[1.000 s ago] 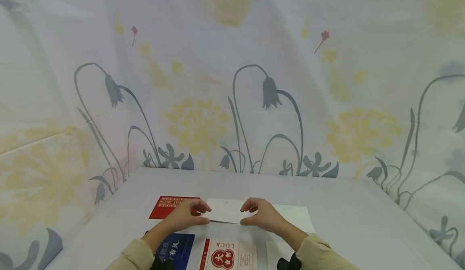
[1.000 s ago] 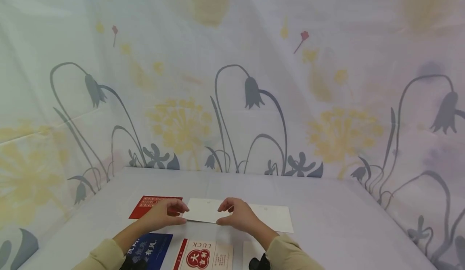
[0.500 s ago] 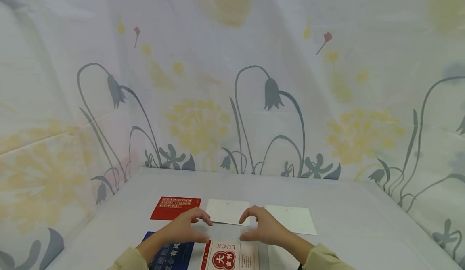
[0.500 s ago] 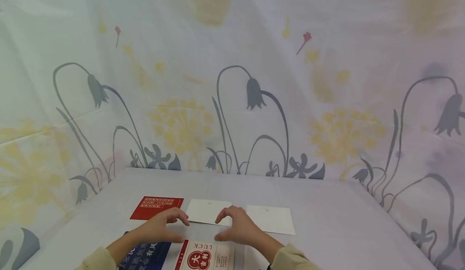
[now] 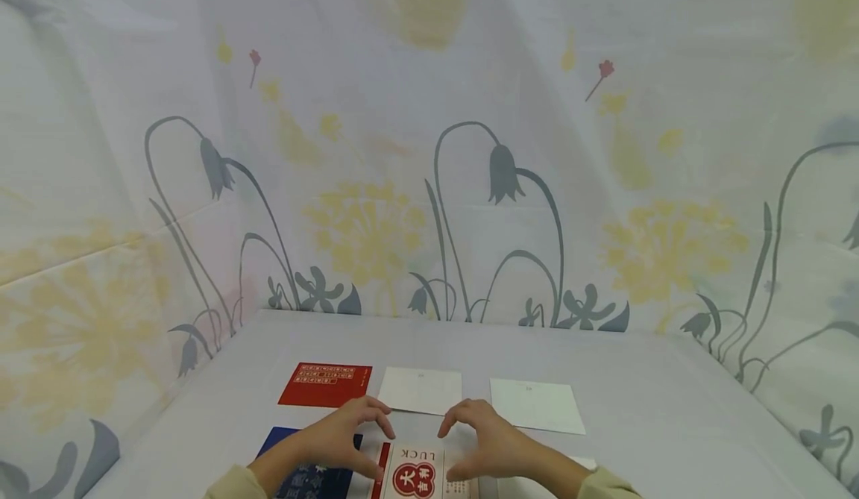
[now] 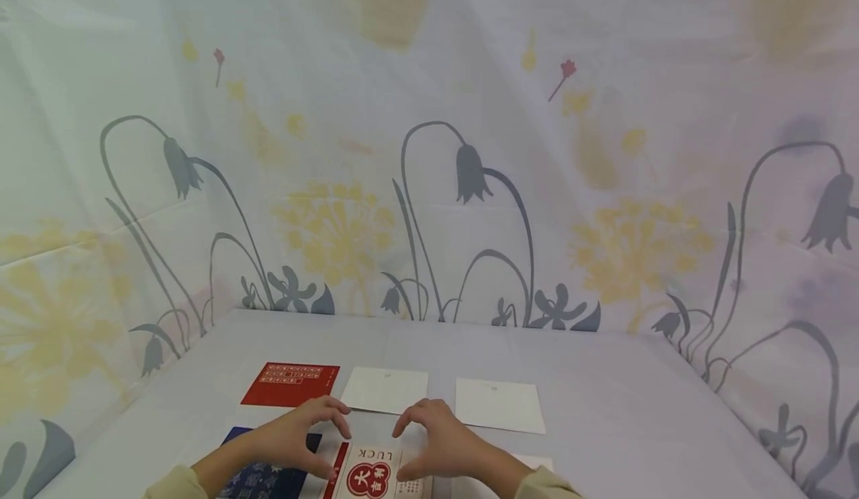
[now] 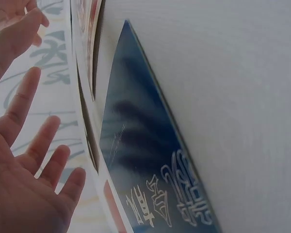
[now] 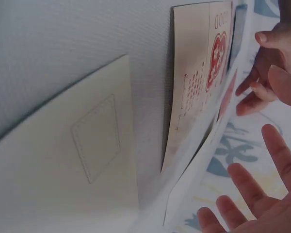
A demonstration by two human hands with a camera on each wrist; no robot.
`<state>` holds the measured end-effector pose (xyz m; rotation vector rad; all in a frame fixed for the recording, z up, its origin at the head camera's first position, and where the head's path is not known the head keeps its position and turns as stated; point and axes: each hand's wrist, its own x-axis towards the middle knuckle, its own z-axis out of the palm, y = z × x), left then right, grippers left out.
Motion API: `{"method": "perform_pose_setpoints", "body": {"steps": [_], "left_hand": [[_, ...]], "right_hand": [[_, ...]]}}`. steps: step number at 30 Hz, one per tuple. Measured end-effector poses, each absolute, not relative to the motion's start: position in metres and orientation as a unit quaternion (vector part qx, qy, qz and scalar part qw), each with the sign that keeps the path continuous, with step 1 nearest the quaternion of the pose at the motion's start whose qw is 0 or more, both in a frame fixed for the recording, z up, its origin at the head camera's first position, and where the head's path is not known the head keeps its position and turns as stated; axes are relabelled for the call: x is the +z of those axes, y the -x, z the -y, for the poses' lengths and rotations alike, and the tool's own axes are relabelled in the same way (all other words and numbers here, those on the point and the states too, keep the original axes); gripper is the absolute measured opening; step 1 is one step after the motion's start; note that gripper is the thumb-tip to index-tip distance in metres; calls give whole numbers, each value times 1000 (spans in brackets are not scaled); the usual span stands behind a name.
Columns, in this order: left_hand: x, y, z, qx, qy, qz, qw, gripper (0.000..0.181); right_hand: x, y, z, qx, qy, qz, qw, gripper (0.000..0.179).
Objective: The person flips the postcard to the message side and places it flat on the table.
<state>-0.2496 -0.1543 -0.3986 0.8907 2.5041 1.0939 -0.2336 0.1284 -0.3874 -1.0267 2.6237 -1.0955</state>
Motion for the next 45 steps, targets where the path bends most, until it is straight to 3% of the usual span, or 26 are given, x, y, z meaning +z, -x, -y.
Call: {"method": "perform_pose_setpoints", "body": {"steps": [8,17,38,45], "left_hand": [[-398,244,149,334,-329,-870,156,34],[-400,239,144,286,-336,-885,148,35],[-397,241,139,273,-348,-884,153,41],[-398,240,141,329,-315,-877,154,37]], "right_hand": [[-398,225,-132,-332,349,-871,98,37],[-406,226,-133,-286,368,-878,110,38],[-408,231,-126,-266,356,-888,116,43],[-403,229,-128,-310,351,-877,106,46]]}}
